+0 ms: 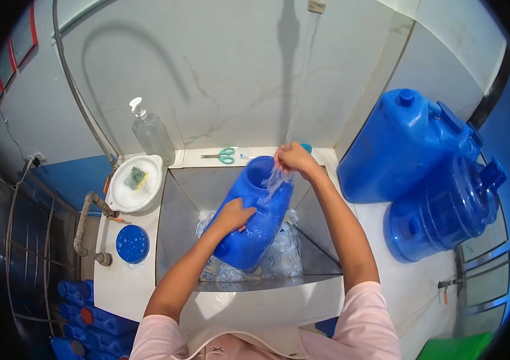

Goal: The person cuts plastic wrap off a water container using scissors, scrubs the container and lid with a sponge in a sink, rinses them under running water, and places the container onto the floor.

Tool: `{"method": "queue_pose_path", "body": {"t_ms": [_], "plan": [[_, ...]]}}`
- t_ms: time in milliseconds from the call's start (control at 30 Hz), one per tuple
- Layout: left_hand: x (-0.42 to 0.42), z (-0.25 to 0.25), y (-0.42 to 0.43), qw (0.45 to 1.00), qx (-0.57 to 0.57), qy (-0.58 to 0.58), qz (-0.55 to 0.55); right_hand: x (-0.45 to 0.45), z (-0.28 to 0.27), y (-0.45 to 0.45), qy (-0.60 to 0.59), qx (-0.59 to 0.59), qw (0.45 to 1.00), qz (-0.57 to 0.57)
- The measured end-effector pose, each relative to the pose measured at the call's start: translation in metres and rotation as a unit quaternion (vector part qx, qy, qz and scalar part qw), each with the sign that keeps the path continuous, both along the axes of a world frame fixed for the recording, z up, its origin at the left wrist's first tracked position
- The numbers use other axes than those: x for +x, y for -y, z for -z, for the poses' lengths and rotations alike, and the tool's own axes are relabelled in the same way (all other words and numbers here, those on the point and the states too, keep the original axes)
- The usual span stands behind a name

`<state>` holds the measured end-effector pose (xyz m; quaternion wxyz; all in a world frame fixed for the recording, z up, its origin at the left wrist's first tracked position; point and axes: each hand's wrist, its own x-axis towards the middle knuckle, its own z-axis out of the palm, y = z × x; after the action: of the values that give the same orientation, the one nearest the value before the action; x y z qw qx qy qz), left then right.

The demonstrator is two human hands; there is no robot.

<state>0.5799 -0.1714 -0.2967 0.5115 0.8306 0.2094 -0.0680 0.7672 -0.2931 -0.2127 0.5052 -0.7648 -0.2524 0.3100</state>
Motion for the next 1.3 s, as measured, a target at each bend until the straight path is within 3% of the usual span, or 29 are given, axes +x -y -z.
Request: {"method": "queue_pose_path", "body": {"t_ms": [100, 167, 267, 300, 333, 400, 467, 500, 567, 633, 733, 800, 867, 933, 967, 1000, 1033, 1067, 1100, 1133, 1167, 1233, 1267, 1300], "plan": [[-0.028, 0.009, 0.0, 0.996, -0.019, 0.022, -0.085, 0.01, 0.024, -0.003, 0.073, -0.014, 0.997, 0.018], [-0.045, 0.015, -0.007, 0.992, -0.034, 0.037, -0.112, 0.02, 0.043, -0.007, 0.189, -0.094, 0.978, -0.004], [-0.071, 0.019, -0.023, 0.99, -0.052, 0.027, -0.128, 0.018, 0.04, -0.008, 0.196, -0.159, 0.968, -0.013], [-0.078, 0.017, -0.027, 0.993, -0.013, 0.017, -0.112, 0.015, 0.038, -0.006, 0.082, -0.118, 0.99, 0.003], [-0.085, 0.017, -0.034, 0.995, 0.026, 0.008, -0.096, 0.011, 0.035, -0.004, 0.08, -0.117, 0.99, 0.006], [-0.087, 0.016, -0.042, 0.994, 0.088, 0.047, -0.051, 0.003, 0.027, -0.004, -0.059, -0.027, 0.998, 0.017], [-0.083, 0.005, -0.043, 0.946, 0.322, 0.028, 0.036, -0.002, 0.016, -0.006, -0.101, 0.002, 0.995, -0.002], [-0.073, 0.006, -0.041, 0.946, 0.323, 0.028, 0.028, -0.003, 0.012, -0.008, -0.145, 0.027, 0.989, -0.018], [-0.043, 0.016, -0.034, 0.885, 0.395, 0.247, 0.014, -0.007, 0.005, -0.009, -0.148, 0.036, 0.988, -0.029], [-0.014, 0.016, -0.021, 0.87, 0.401, 0.287, 0.033, -0.004, 0.003, -0.01, -0.166, 0.039, 0.985, -0.031], [0.028, 0.002, -0.016, 0.9, 0.326, 0.286, 0.049, 0.0, -0.003, -0.005, -0.151, 0.043, 0.987, -0.027], [0.055, -0.006, -0.017, 0.926, 0.283, 0.184, 0.17, -0.003, -0.013, -0.003, -0.142, 0.047, 0.988, -0.037], [0.067, -0.004, -0.012, 0.91, 0.295, 0.233, 0.174, -0.003, -0.017, -0.002, -0.136, 0.054, 0.988, -0.046], [0.071, -0.007, -0.009, 0.892, 0.305, 0.281, 0.179, 0.002, -0.011, -0.002, -0.074, 0.059, 0.994, -0.046], [0.069, -0.013, -0.007, 0.909, 0.315, 0.186, 0.201, -0.007, -0.012, 0.001, -0.066, 0.063, 0.996, -0.018], [0.068, -0.015, -0.006, 0.916, 0.321, 0.09, 0.221, -0.01, -0.005, 0.005, 0.057, -0.005, 0.997, -0.06], [0.063, -0.016, -0.002, 0.919, 0.34, 0.07, 0.186, -0.014, 0.004, 0.008, 0.18, -0.073, 0.976, -0.099], [0.059, -0.006, 0.003, 0.919, 0.342, 0.073, 0.181, -0.015, 0.024, 0.011, 0.324, -0.143, 0.923, -0.149], [0.056, 0.009, 0.008, 0.939, 0.311, 0.085, 0.118, -0.028, 0.036, 0.014, 0.311, -0.194, 0.91, -0.194], [0.052, 0.018, 0.011, 0.954, 0.277, 0.096, 0.055, -0.038, 0.08, 0.022, 0.444, -0.129, 0.873, -0.157], [0.046, 0.014, 0.012, 0.954, 0.279, 0.096, 0.051, -0.055, 0.086, 0.022, 0.432, -0.08, 0.886, -0.146], [0.028, -0.003, 0.018, 0.998, -0.006, 0.017, 0.063, -0.074, 0.091, 0.023, 0.495, -0.129, 0.852, -0.107], [0.015, -0.004, 0.019, 0.998, -0.004, 0.022, 0.057, -0.08, 0.092, 0.023, 0.553, -0.178, 0.812, -0.063], [-0.004, 0.0, 0.016, 0.985, 0.069, 0.143, 0.068, -0.081, 0.092, 0.025, 0.56, -0.173, 0.808, -0.065]]}}
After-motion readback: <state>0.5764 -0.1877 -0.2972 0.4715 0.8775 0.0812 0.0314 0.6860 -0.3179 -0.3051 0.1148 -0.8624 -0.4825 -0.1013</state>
